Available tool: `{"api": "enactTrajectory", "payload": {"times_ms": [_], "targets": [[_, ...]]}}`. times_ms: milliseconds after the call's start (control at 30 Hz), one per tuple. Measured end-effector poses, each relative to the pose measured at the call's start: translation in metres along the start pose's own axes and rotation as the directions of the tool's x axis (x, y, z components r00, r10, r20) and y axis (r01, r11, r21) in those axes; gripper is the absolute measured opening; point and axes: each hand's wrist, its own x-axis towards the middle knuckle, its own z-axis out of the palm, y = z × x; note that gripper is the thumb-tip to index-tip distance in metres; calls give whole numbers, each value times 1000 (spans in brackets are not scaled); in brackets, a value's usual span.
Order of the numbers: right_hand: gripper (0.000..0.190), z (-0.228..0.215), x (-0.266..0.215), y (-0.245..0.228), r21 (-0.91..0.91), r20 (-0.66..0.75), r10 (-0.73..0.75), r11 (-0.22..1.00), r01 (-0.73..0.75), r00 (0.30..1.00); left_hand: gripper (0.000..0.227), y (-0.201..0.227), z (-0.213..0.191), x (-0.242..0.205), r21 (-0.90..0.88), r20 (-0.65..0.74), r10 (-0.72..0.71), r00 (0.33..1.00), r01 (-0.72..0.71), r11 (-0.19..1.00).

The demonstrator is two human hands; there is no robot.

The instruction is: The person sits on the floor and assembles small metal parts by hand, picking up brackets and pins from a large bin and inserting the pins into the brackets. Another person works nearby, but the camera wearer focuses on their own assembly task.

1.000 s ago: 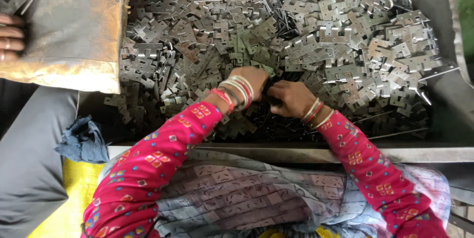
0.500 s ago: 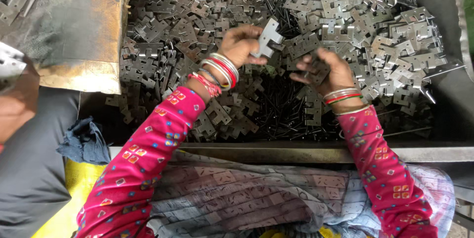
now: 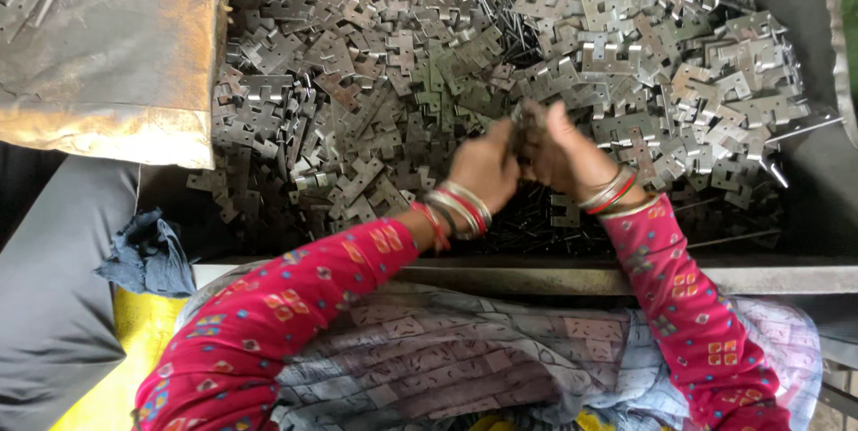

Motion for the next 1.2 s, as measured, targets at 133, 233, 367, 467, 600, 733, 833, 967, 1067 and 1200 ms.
{"api": "enactTrajectory", "payload": {"times_ms": [133,233,367,467,600,733,833,967,1067,1200], "targets": [[88,-21,-3,-11,125,-57,-76,989,83,995,40,-12,-23,33,-126,-162,16,987,-37,991],[68,-42,5,1,-577,-424,-311,816,11,851,38,-12,-42,48,-207,-155,16,988,-48,977],[42,-70,-2,24,-896,-374,-369,-91,-434,851,37,-13,-94,52,166,-295,306,905,-267,949],[48,-77,-3,44,-879,-245,-407,-289,-379,880,27,-25,-147,59,452,-351,368,861,-188,872],[50,-81,2,51,-870,-239,-402,-315,-378,884,22,-69,-231,88,840,-426,428,797,174,513],[49,-84,10,56,-876,-259,-427,-274,-397,866,8,-144,-320,86,791,-612,365,702,542,284],[52,-83,16,61,-877,-260,-423,-273,-395,868,9,-193,-374,64,650,-757,224,614,744,154],[49,-78,16,60,-822,-348,-372,-321,-471,861,39,-203,-395,42,575,-798,-73,598,792,204],[46,-74,17,60,-813,-325,-397,-347,-468,859,26,-165,-374,45,626,-769,22,638,747,221],[42,-70,24,55,-789,-333,-390,-382,-481,858,23,-85,-297,69,796,-595,192,781,537,279]]}}
